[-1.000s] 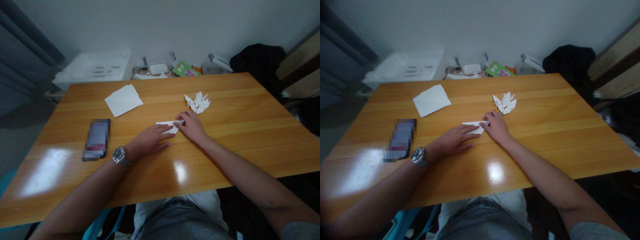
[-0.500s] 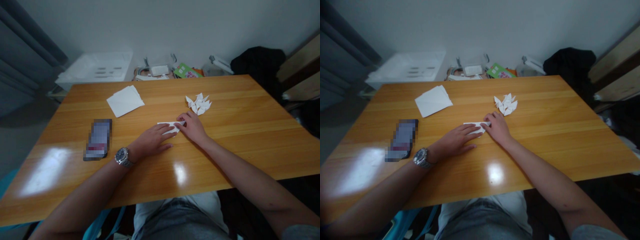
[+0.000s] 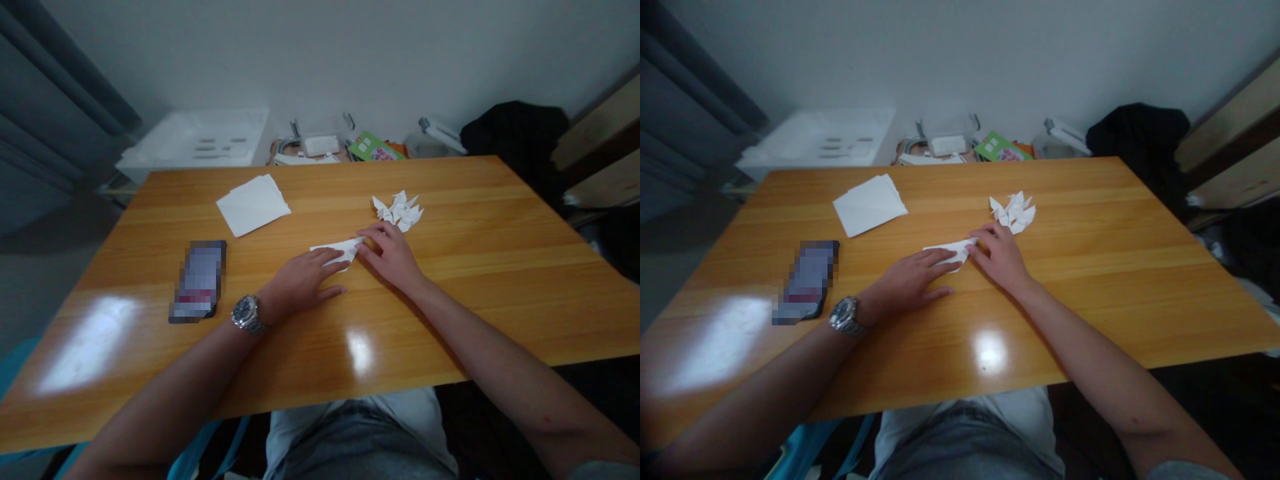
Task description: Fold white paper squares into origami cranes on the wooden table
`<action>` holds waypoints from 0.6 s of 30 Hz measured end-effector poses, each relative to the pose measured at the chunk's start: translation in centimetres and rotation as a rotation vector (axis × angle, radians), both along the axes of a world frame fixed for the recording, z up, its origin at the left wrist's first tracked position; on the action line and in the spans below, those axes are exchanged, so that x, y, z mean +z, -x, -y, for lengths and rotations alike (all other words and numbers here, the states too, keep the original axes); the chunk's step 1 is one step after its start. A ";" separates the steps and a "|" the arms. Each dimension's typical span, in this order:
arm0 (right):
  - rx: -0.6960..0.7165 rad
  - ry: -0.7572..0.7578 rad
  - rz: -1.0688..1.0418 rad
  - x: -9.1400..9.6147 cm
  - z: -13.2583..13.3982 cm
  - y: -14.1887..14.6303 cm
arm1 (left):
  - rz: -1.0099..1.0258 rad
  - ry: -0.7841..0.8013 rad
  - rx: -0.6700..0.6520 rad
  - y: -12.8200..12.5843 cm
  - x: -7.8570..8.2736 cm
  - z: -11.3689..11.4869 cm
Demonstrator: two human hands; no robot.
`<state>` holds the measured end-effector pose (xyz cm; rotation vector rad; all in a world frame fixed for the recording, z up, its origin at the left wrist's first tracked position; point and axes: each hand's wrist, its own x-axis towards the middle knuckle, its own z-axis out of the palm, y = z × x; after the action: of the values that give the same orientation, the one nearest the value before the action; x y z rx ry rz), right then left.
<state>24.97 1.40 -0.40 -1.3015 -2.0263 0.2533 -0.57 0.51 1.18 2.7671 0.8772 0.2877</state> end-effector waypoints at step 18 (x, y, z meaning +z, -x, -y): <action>0.407 0.108 0.264 0.9 0.5 -1.8 | -0.024 0.027 0.001 0.3 0.2 -0.2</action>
<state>26.79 0.91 0.50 -1.0145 -2.5298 0.3989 -0.91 0.76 1.41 2.7506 0.8814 0.2411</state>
